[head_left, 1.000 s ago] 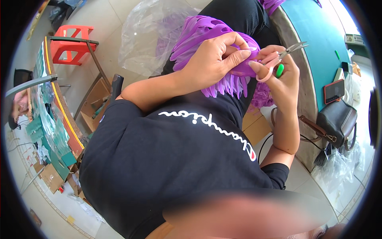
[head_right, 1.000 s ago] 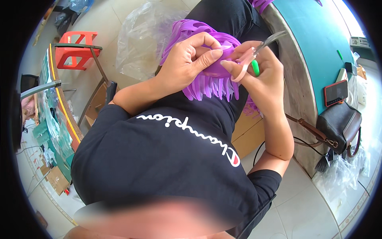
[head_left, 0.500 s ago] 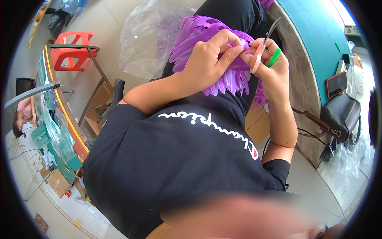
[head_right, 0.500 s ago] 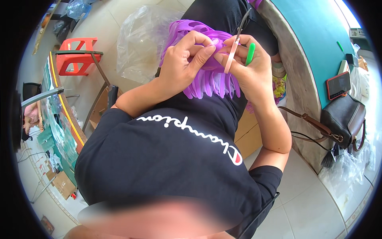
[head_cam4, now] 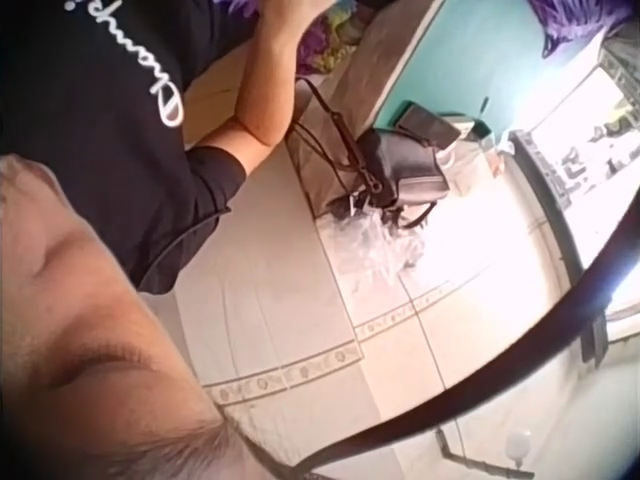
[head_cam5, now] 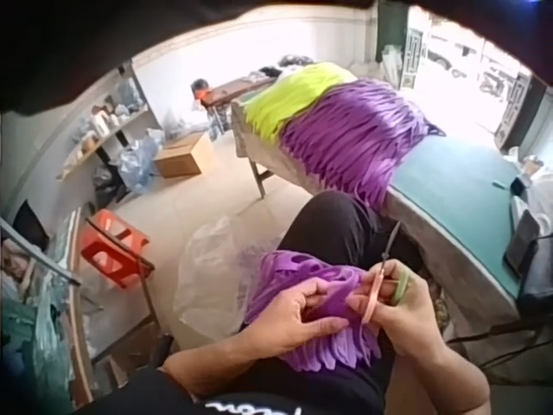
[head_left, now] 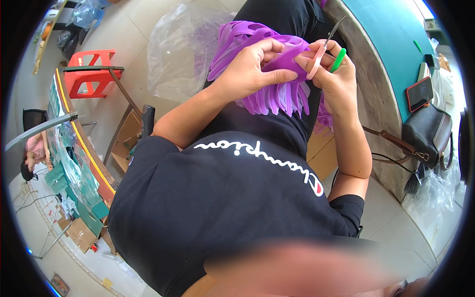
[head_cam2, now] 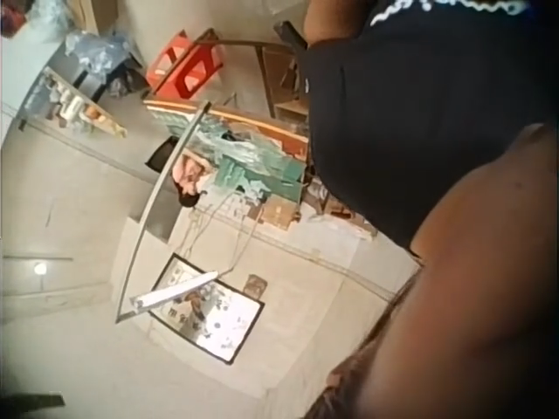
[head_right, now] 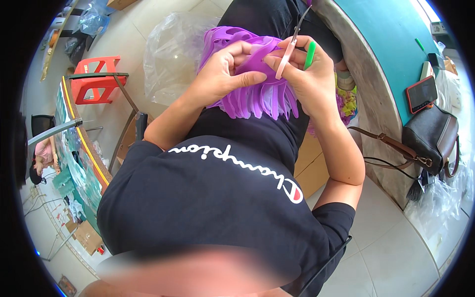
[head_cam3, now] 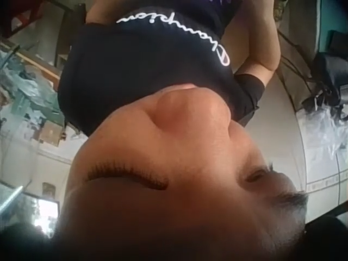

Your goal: Cutting and separating purple plastic fringe components using scissors and a small hook tool.

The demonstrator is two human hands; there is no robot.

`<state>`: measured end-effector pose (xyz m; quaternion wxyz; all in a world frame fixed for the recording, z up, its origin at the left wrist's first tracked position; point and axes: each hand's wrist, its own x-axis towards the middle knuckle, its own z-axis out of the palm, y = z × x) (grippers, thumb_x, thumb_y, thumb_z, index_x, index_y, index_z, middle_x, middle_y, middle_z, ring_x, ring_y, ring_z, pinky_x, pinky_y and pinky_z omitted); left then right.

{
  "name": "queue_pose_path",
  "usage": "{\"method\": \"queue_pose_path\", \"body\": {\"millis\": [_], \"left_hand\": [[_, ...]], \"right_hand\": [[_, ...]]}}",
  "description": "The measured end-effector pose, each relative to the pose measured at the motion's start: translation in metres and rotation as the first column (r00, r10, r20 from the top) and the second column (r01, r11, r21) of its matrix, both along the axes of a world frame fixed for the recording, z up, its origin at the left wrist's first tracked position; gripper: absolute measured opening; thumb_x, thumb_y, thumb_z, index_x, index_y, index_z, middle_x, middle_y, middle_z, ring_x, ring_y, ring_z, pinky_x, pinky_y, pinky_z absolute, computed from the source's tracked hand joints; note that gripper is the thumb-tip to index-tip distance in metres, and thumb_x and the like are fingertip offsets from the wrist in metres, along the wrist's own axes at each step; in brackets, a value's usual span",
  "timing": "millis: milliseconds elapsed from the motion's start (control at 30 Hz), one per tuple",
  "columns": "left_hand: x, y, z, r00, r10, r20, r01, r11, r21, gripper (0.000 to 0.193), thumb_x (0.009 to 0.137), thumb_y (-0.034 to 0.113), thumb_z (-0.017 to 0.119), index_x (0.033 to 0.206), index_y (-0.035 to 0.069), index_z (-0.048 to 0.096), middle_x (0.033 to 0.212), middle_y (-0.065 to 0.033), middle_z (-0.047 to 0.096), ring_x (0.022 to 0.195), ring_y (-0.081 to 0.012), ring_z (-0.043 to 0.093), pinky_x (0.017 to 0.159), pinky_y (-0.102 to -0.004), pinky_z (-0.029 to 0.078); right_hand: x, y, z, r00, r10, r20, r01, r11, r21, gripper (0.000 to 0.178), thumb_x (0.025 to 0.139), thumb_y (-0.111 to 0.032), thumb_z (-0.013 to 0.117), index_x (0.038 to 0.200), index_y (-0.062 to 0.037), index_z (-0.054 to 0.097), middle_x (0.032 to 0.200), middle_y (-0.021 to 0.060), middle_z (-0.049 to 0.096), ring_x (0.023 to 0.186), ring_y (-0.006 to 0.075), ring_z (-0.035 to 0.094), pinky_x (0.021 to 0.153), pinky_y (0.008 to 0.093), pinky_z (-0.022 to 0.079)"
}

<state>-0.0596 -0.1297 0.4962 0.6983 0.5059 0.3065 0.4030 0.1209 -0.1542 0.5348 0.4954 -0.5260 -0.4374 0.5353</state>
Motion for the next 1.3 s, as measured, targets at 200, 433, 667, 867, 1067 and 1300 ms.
{"method": "queue_pose_path", "body": {"millis": [200,433,667,867,1067,1300], "left_hand": [[-0.007,0.005,0.005,0.982,-0.183,-0.047,0.179,0.980,-0.088,0.017,0.088,0.011,0.066,0.101,-0.001,0.065,0.090,-0.0010,0.065,0.082,-0.0054,0.059,0.075,-0.0221,0.048],[-0.017,0.011,0.027,0.911,-0.311,-0.272,0.336,0.940,0.051,0.014,0.086,0.009,0.068,0.094,-0.002,0.066,0.083,0.0002,0.064,0.075,-0.0042,0.057,0.067,-0.0213,0.046],[-0.018,0.012,0.021,0.956,-0.253,-0.151,0.250,0.967,-0.041,0.019,0.084,0.011,0.070,0.098,-0.002,0.068,0.085,-0.0008,0.066,0.077,-0.0056,0.059,0.073,-0.0216,0.048],[-0.010,0.007,0.019,0.997,-0.078,-0.007,0.076,0.991,-0.110,0.024,0.086,0.012,0.068,0.106,-0.002,0.066,0.093,-0.0034,0.067,0.085,-0.0074,0.061,0.077,-0.0220,0.049],[-0.007,0.005,0.005,0.946,-0.232,0.228,0.310,0.854,-0.418,0.027,0.089,0.013,0.063,0.110,-0.003,0.061,0.098,-0.0081,0.065,0.090,-0.0135,0.064,0.084,-0.0289,0.051],[0.000,0.008,0.005,0.947,-0.284,0.151,0.322,0.861,-0.394,0.030,0.090,0.017,0.062,0.112,-0.003,0.059,0.097,-0.0115,0.066,0.085,-0.0189,0.067,0.076,-0.0340,0.057]], "right_hand": [[0.011,0.001,0.000,0.996,0.071,0.058,-0.071,0.997,-0.008,0.025,0.077,-0.003,0.071,0.098,-0.0033,0.057,0.081,0.0022,0.065,0.065,0.0020,0.055,0.056,0.0138,0.039],[0.021,0.003,0.008,0.962,0.272,-0.002,-0.271,0.959,-0.077,0.023,0.077,-0.004,0.073,0.091,-0.0028,0.055,0.080,0.0003,0.060,0.070,0.0044,0.056,0.064,0.0178,0.045],[0.030,0.004,0.019,0.950,0.052,0.308,-0.120,0.971,0.205,0.036,0.091,-0.024,0.059,0.110,0.0060,0.059,0.079,0.0068,0.065,0.071,0.0091,0.061,0.064,0.0191,0.045],[0.045,-0.020,0.018,0.945,0.272,-0.180,-0.292,0.952,-0.093,0.036,0.091,-0.031,0.056,0.100,0.0033,0.059,0.066,-0.0017,0.054,0.049,0.0013,0.040,0.040,0.0160,0.022],[0.009,-0.028,-0.012,0.977,0.025,0.211,-0.037,0.998,0.056,0.025,0.083,-0.008,0.070,0.103,0.0026,0.059,0.075,-0.0007,0.060,0.067,0.0022,0.051,0.059,0.0156,0.038],[0.012,-0.023,-0.008,0.949,0.079,0.306,-0.122,0.985,0.125,0.024,0.080,-0.003,0.071,0.102,0.0020,0.062,0.078,-0.0008,0.061,0.070,0.0028,0.054,0.061,0.0160,0.043]]}}
